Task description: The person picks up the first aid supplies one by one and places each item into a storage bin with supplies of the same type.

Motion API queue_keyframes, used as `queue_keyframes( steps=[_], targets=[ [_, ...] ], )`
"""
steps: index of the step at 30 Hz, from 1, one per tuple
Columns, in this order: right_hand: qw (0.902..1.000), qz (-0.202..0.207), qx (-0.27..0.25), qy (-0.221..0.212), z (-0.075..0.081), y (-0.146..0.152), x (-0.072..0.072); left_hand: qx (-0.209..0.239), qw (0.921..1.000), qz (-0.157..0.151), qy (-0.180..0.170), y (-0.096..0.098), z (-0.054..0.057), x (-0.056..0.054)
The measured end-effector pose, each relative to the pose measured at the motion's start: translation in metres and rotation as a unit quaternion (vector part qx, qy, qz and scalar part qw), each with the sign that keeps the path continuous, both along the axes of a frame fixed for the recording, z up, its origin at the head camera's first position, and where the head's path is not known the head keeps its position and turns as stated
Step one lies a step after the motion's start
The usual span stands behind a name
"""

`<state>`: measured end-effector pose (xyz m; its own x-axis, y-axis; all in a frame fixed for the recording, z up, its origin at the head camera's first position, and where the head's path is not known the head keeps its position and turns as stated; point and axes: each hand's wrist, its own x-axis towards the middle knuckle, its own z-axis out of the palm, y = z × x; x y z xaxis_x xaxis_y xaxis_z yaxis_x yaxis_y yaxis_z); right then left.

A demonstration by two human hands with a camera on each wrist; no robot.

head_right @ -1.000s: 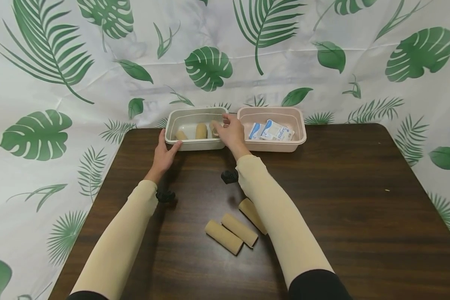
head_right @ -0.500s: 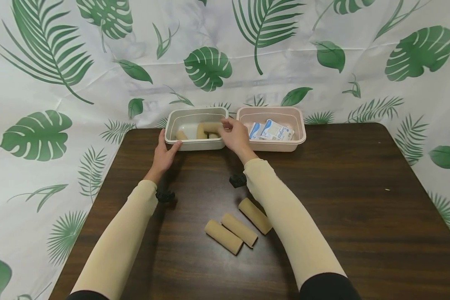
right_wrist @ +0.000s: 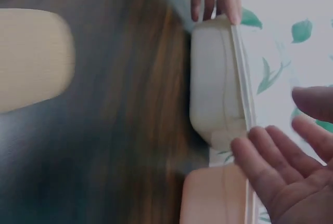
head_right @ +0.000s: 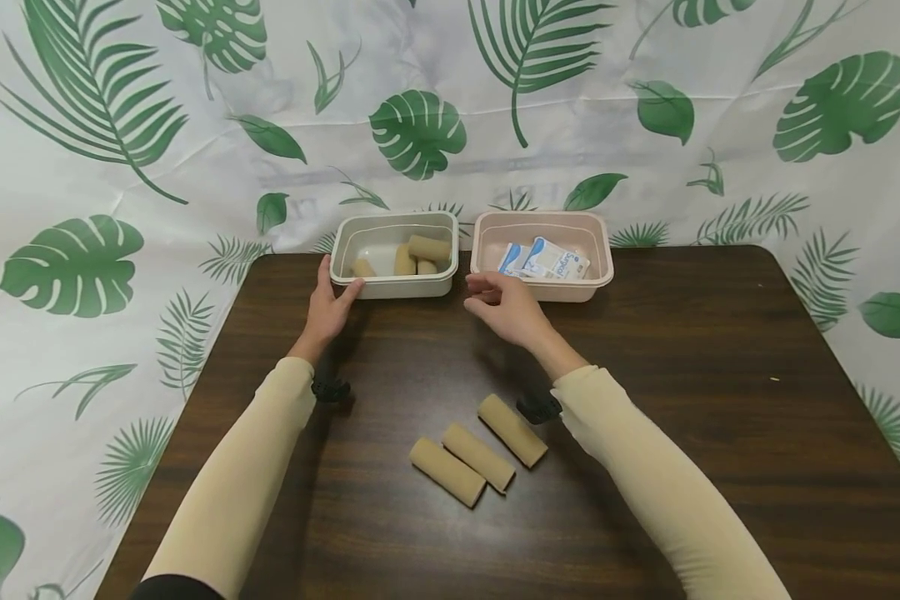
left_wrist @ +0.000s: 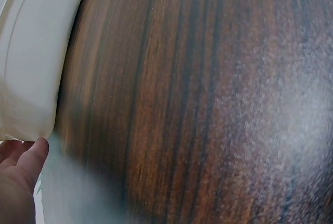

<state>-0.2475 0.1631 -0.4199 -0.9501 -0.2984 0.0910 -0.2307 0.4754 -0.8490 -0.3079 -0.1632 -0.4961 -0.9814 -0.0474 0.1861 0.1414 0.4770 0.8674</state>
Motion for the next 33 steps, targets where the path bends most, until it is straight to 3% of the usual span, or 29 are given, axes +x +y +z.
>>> queue_keyframes(
  steps=[3,7,11,16,22,33],
  targets=[
    [0.9965,0.013,0.074,0.037,-0.003,0.015,0.028,-0.001,1.0000,0.001,-0.004,-0.001,-0.001,0.000],
    [0.9815,0.025,0.175,0.074,-0.011,0.032,0.072,-0.002,1.0000,-0.003,-0.005,-0.001,-0.002,-0.001],
    [0.9793,0.023,0.195,0.051,-0.022,0.044,0.108,-0.002,1.0000,-0.002,-0.006,-0.001,-0.001,0.000],
    [0.9812,0.017,0.191,0.021,-0.035,0.049,0.141,-0.002,1.0000,0.002,-0.002,0.000,0.000,0.001],
    [0.9845,0.022,0.173,0.019,-0.045,0.048,0.160,0.006,0.9998,-0.011,0.013,0.000,-0.003,0.002],
    [0.9794,0.030,0.199,0.018,-0.049,0.041,0.166,0.014,0.9996,-0.011,0.020,-0.001,-0.007,0.000]
  ],
)
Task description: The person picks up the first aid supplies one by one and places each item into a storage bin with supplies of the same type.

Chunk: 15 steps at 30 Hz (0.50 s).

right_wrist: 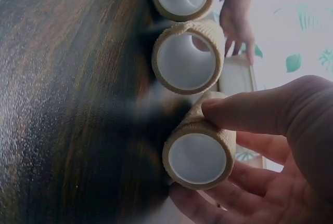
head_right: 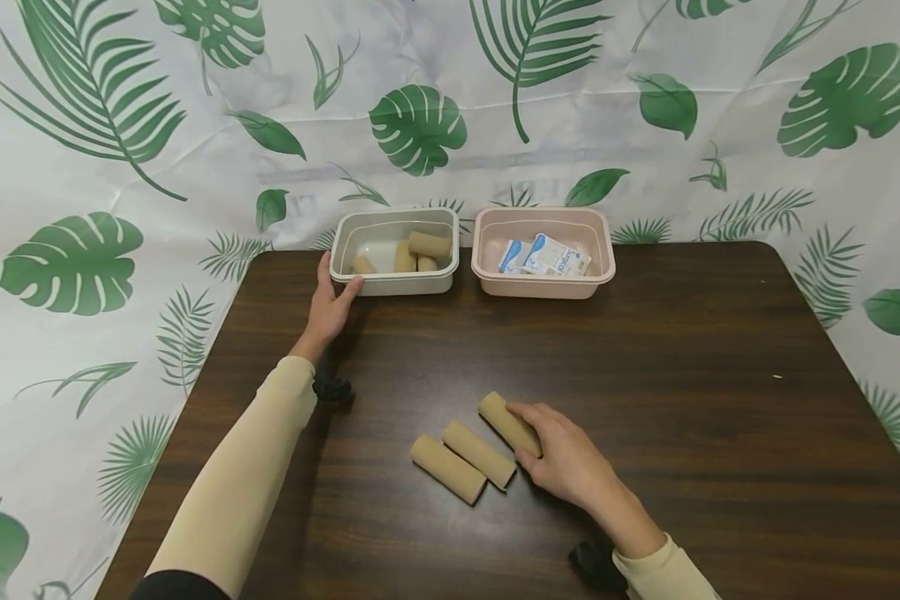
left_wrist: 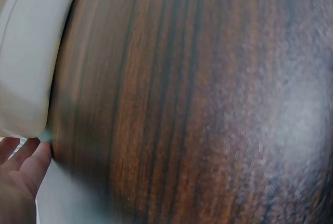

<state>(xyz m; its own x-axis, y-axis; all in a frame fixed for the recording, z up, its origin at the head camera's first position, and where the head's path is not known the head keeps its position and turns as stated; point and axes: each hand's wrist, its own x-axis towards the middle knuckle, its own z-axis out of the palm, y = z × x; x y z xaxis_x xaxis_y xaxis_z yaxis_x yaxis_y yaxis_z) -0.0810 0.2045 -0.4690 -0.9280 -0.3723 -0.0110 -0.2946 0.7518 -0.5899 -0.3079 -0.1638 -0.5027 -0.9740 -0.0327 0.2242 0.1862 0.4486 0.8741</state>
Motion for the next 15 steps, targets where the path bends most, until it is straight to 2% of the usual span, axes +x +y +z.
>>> queue_keyframes(
  steps=[7,15],
  targets=[
    [1.0000,-0.004,0.007,-0.006,0.0004,-0.0013,-0.0008,-0.010,0.9999,0.010,-0.002,-0.0009,-0.0007,-0.0004],
    [0.9999,-0.001,0.014,0.006,0.0012,0.0008,-0.0020,-0.015,0.9999,0.003,0.000,0.0002,0.0012,0.0014]
  ],
)
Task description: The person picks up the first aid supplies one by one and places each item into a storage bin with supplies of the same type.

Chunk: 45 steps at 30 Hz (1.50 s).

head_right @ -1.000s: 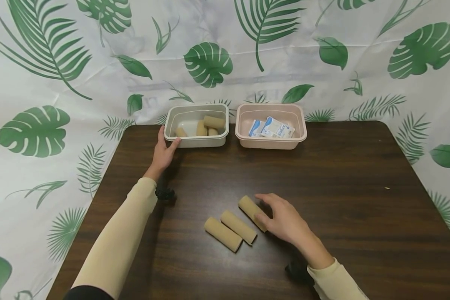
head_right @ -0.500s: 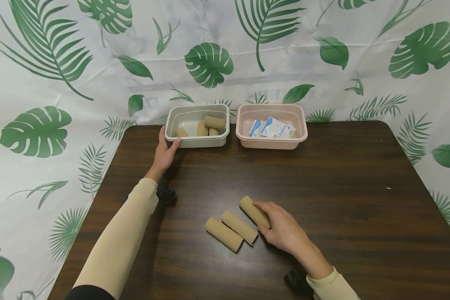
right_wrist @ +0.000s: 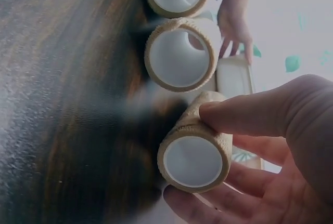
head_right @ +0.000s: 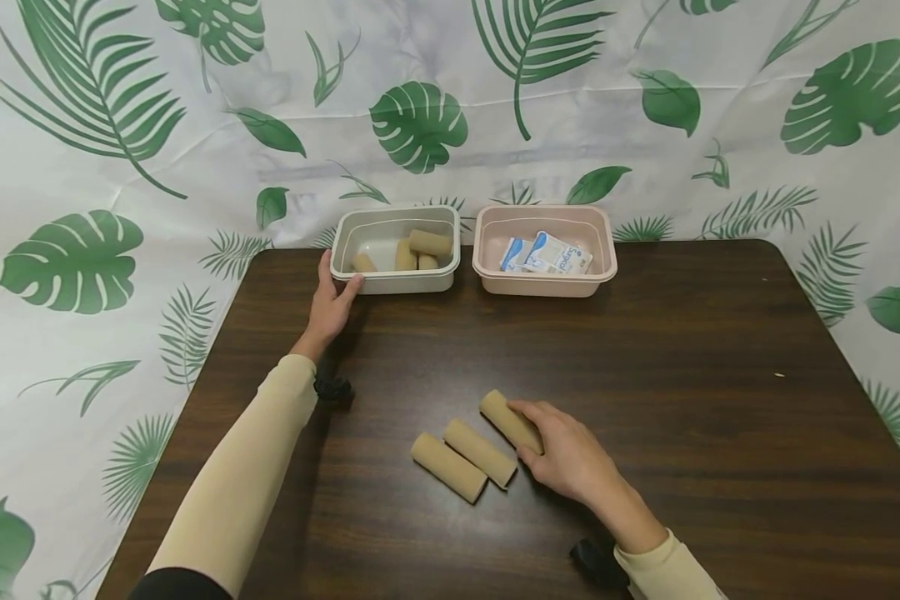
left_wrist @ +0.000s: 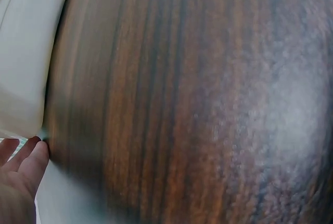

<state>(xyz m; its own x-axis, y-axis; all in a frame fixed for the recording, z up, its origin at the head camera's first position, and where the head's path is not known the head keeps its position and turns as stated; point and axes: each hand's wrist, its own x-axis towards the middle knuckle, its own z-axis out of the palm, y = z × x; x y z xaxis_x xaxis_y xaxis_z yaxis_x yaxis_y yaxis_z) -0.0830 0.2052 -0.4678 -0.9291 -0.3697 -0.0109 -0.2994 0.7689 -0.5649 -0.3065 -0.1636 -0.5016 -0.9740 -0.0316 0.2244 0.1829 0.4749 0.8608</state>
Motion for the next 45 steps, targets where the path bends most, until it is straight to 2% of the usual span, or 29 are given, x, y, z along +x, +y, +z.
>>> queue_keyframes(
  steps=[17,26,36,45],
  targets=[
    [0.9998,-0.017,0.013,-0.007,0.013,0.003,-0.010,-0.020,0.9996,0.005,-0.019,0.000,0.001,0.002],
    [0.9997,-0.004,-0.005,0.023,0.020,0.000,-0.023,-0.021,0.9997,0.003,-0.011,0.000,0.000,0.001],
    [0.9973,0.031,-0.041,0.053,0.025,-0.009,-0.050,-0.020,0.9997,0.005,-0.015,0.001,0.002,0.002],
    [0.9922,0.047,-0.056,0.100,0.034,-0.027,-0.087,-0.024,0.9996,0.007,-0.016,0.000,0.000,0.002]
  ],
)
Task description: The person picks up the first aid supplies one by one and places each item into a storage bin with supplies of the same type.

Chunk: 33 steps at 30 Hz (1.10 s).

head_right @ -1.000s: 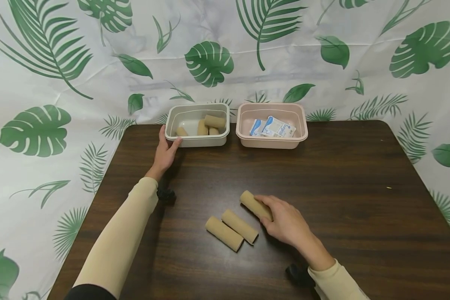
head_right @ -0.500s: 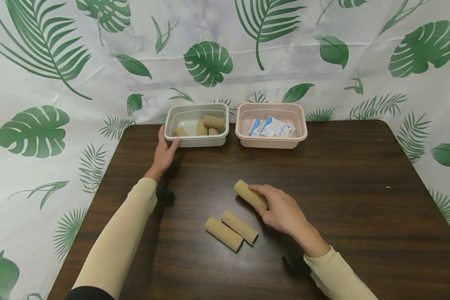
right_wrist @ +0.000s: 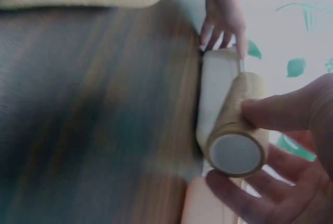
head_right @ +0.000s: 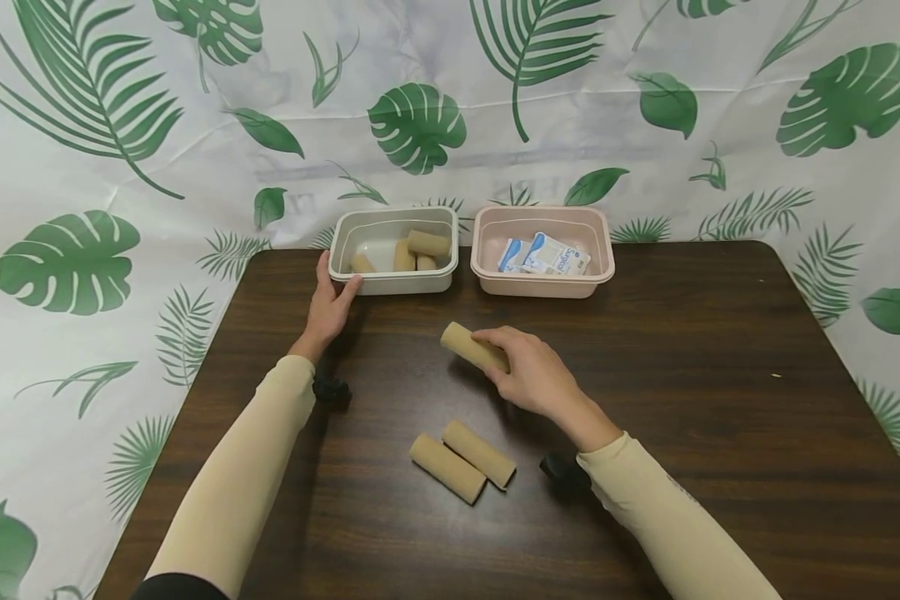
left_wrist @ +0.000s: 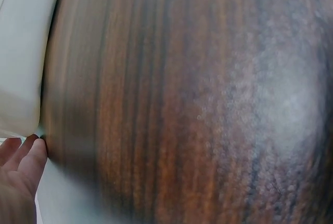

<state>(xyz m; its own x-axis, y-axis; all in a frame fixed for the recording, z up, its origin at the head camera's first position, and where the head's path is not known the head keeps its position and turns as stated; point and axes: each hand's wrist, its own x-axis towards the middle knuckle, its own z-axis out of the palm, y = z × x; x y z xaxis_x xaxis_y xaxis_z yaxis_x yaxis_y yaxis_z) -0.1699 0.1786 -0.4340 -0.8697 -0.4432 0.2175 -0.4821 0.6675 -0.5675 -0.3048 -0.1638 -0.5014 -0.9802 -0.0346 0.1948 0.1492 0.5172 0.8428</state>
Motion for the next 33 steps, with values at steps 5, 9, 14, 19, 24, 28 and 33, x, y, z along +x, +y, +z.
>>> queue_keyframes(
  steps=[5,9,14,19,24,28,33],
  targets=[
    [0.9996,-0.008,-0.005,0.026,0.001,-0.015,-0.023,0.004,1.0000,-0.003,0.003,0.000,-0.001,0.001],
    [0.9988,-0.022,-0.004,0.045,0.001,-0.027,-0.041,0.004,1.0000,-0.001,0.003,0.000,-0.002,0.001],
    [0.9961,-0.013,0.011,0.087,0.001,-0.040,-0.068,0.003,1.0000,0.001,0.004,-0.001,-0.003,0.001],
    [0.9911,0.004,0.033,0.129,0.004,-0.052,-0.089,0.003,1.0000,0.000,0.004,0.000,-0.004,-0.001],
    [0.9868,-0.011,0.041,0.156,0.003,-0.067,-0.105,-0.001,1.0000,-0.002,0.001,0.001,-0.002,-0.003],
    [0.9827,-0.014,0.050,0.178,-0.001,-0.079,-0.115,0.000,1.0000,0.004,-0.002,0.001,-0.001,-0.003],
    [0.9786,-0.008,0.055,0.198,-0.004,-0.092,-0.126,-0.001,0.9999,0.008,-0.006,-0.001,-0.003,-0.003]
  ],
)
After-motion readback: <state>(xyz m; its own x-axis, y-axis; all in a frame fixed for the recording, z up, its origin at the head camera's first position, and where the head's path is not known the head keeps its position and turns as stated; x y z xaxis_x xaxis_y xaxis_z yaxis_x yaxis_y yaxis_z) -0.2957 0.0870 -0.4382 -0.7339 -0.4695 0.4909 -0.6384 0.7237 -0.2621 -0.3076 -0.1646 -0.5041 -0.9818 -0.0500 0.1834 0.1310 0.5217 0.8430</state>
